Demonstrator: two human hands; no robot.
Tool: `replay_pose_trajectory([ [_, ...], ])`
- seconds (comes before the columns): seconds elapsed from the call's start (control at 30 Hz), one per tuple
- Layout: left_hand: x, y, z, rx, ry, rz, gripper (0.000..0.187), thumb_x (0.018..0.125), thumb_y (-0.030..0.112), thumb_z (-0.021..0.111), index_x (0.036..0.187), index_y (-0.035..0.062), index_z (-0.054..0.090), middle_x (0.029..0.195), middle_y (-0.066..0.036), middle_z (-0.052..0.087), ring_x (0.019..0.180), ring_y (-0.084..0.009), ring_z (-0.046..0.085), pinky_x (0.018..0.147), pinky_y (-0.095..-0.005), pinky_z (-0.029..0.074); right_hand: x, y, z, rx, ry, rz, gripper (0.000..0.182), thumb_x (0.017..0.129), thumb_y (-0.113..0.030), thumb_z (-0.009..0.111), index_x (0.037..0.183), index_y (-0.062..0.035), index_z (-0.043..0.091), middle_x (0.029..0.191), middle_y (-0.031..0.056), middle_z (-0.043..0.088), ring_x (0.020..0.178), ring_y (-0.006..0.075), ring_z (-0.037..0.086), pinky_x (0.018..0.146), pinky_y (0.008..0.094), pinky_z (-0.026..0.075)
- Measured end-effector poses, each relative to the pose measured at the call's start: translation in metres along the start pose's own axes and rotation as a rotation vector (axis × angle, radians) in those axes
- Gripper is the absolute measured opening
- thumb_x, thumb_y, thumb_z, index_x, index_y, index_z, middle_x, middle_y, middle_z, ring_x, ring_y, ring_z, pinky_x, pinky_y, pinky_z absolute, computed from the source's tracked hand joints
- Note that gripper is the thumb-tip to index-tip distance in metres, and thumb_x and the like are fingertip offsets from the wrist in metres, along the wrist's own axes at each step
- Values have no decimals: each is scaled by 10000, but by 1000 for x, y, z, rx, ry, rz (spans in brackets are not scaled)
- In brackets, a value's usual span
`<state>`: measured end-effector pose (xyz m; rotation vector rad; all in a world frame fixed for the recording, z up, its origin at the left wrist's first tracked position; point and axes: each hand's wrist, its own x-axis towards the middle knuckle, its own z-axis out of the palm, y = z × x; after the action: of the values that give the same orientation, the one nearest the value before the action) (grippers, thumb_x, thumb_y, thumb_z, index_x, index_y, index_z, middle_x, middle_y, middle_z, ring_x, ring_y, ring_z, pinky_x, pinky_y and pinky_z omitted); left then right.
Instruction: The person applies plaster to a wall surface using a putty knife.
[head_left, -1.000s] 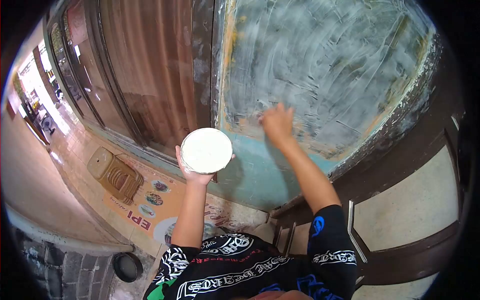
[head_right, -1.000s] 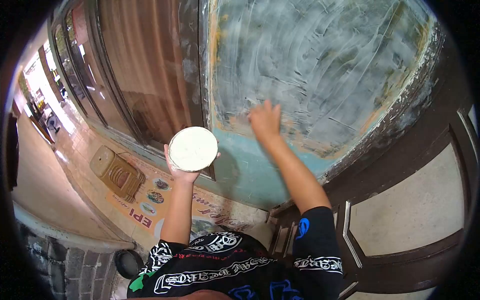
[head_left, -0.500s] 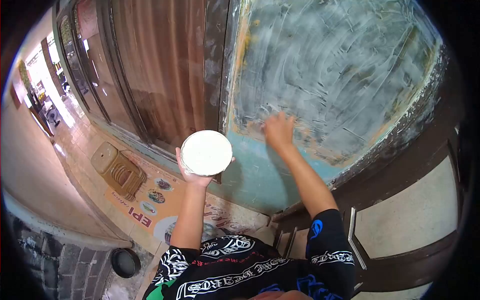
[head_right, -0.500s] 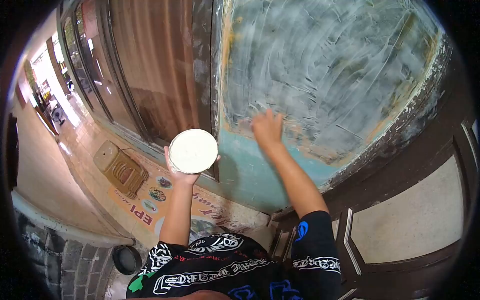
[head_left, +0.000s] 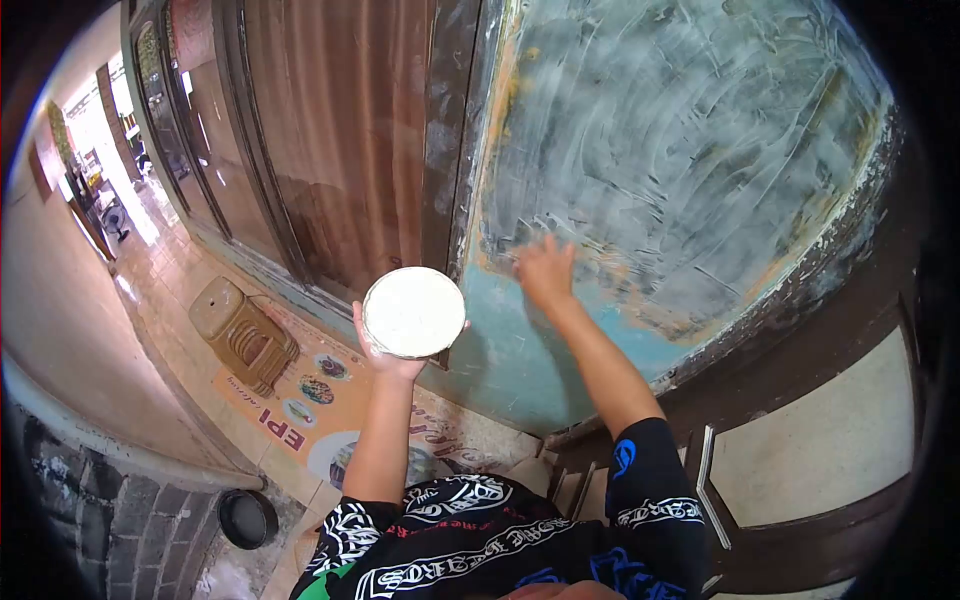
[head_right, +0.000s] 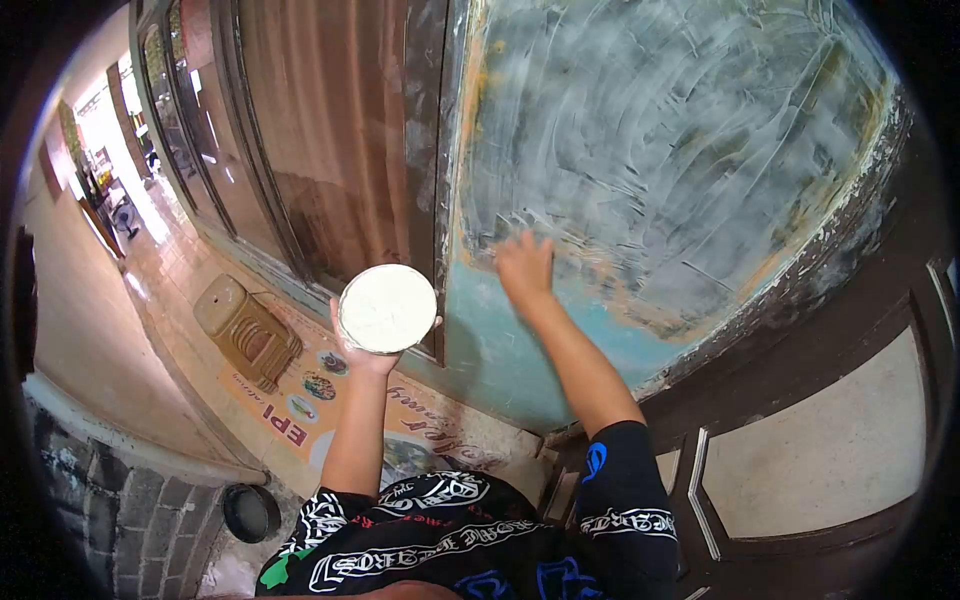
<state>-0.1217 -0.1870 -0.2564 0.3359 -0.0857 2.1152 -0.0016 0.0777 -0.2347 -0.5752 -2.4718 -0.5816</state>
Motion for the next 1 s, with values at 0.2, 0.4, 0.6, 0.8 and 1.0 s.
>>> replay_pose_trajectory([
  [0.2, -2, 3, 0, -138, 116, -6, 885, 857, 774, 405, 1505, 170, 403, 1551, -161, 383, 1375, -500, 387, 1003, -855, 274, 37, 21, -96, 203, 63, 153, 169, 846, -295, 712, 842, -127, 737, 941, -3, 685, 999, 267, 511, 845, 548, 334],
  [0.4, 1, -2, 2, 4, 163, 24, 866, 862, 760, 409, 1498, 172, 414, 1550, -160, 384, 1372, -506, 385, 1000, -856, 276, -14, -15, -8, 142, -71, -37, 180, 840, -310, 720, 839, -131, 736, 910, -11, 686, 1021, 262, 514, 844, 533, 323],
  [0.6, 4, -2, 0, -28, 47, -11, 838, 906, 722, 403, 1492, 123, 427, 1544, -167, 403, 1377, -488, 390, 1038, -811, 280, 20, 37, -54, 35, 169, 121, 209, 837, -327, 731, 830, -118, 729, 898, -8, 687, 996, 268, 523, 837, 529, 314],
  [0.8, 11, -6, -10, 69, 105, -6, 850, 873, 750, 412, 1495, 171, 421, 1554, -167, 379, 1374, -503, 384, 1011, -861, 251, -1, 41, -97, 172, 93, 227, 221, 836, -345, 738, 801, -127, 719, 841, -15, 660, 977, 260, 521, 837, 523, 307],
  [1.0, 20, -17, -5, 27, 99, -88, 849, 862, 752, 430, 1489, 179, 428, 1546, -163, 390, 1375, -498, 386, 1013, -864, 245, -21, 39, -40, 72, -12, 101, 206, 833, -344, 736, 838, -138, 744, 884, -14, 673, 1020, 257, 514, 842, 532, 308],
])
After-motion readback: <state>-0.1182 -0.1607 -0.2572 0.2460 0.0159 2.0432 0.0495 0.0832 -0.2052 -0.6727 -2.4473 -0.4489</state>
